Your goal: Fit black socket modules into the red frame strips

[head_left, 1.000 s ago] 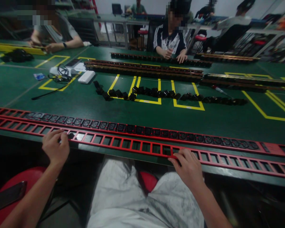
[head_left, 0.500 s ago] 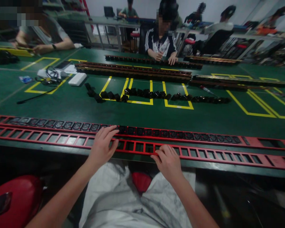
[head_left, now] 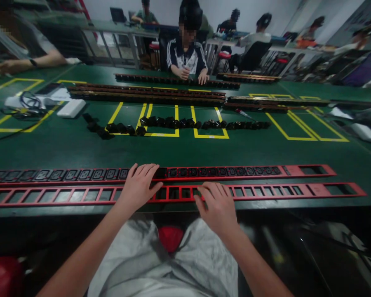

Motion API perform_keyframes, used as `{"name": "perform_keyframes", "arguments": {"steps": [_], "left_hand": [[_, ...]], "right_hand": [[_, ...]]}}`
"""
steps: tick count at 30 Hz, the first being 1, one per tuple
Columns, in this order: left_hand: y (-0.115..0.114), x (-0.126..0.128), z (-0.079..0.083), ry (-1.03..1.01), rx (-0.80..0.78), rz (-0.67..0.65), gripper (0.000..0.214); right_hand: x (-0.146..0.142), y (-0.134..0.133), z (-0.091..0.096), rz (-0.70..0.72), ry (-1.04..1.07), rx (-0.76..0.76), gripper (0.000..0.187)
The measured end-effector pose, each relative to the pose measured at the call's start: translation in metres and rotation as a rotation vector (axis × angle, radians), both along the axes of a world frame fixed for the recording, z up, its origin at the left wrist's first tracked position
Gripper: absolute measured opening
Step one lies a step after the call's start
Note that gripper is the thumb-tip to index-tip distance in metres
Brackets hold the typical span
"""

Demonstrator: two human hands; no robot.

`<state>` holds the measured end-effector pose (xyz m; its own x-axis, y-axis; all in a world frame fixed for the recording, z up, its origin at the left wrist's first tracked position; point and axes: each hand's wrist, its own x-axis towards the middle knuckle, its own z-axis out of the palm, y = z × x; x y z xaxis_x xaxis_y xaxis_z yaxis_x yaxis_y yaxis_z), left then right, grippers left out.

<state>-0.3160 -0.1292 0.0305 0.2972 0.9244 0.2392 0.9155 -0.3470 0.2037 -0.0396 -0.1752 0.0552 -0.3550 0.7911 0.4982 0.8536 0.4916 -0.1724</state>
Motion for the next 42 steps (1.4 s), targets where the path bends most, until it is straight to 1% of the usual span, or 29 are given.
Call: {"name": "perform_keyframes", "arguments": {"steps": [3, 7, 9, 11, 13, 16, 19, 21, 23, 27, 31, 35, 42], "left_hand": [[0.008, 0.003, -0.002, 0.038, -0.008, 0.011, 0.045], [0.009, 0.004, -0.005, 0.088, 0.024, 0.023, 0.045], [0.009, 0.004, -0.007, 0.102, 0.043, 0.023, 0.044], [0.008, 0.003, -0.009, 0.112, 0.055, 0.023, 0.044], [0.009, 0.002, -0.01, 0.12, 0.057, 0.02, 0.044], [0.009, 0.002, -0.01, 0.133, 0.058, 0.016, 0.045], [0.008, 0.003, -0.01, 0.143, 0.061, 0.018, 0.044], [0.008, 0.004, -0.009, 0.141, 0.06, 0.019, 0.043], [0.008, 0.004, -0.008, 0.134, 0.055, 0.017, 0.041], [0.007, 0.006, -0.006, 0.129, 0.03, 0.007, 0.038], [0.007, 0.006, -0.004, 0.127, -0.02, 0.008, 0.038], [0.007, 0.006, -0.003, 0.116, -0.045, 0.027, 0.038], [0.006, 0.004, -0.003, 0.094, -0.054, 0.034, 0.038]], "right_hand": [[0.052, 0.016, -0.003, -0.105, -0.029, 0.055, 0.015], [0.14, 0.034, -0.019, -0.323, -0.018, 0.144, 0.017], [0.184, 0.041, -0.026, -0.412, 0.01, 0.156, 0.02], [0.221, 0.049, -0.03, -0.464, 0.04, 0.153, 0.023], [0.25, 0.058, -0.032, -0.493, 0.048, 0.126, 0.028], [0.279, 0.074, -0.035, -0.529, 0.04, 0.057, 0.038], [0.292, 0.086, -0.042, -0.581, 0.016, -0.069, 0.043], [0.294, 0.09, -0.046, -0.599, -0.017, -0.161, 0.045], [0.293, 0.091, -0.049, -0.606, -0.048, -0.205, 0.047], [0.292, 0.09, -0.049, -0.601, -0.1, -0.201, 0.048], [0.295, 0.091, -0.047, -0.555, -0.144, -0.21, 0.046], [0.295, 0.09, -0.044, -0.503, -0.143, -0.227, 0.044], [0.288, 0.082, -0.045, -0.579, -0.113, -0.191, 0.045]]}}
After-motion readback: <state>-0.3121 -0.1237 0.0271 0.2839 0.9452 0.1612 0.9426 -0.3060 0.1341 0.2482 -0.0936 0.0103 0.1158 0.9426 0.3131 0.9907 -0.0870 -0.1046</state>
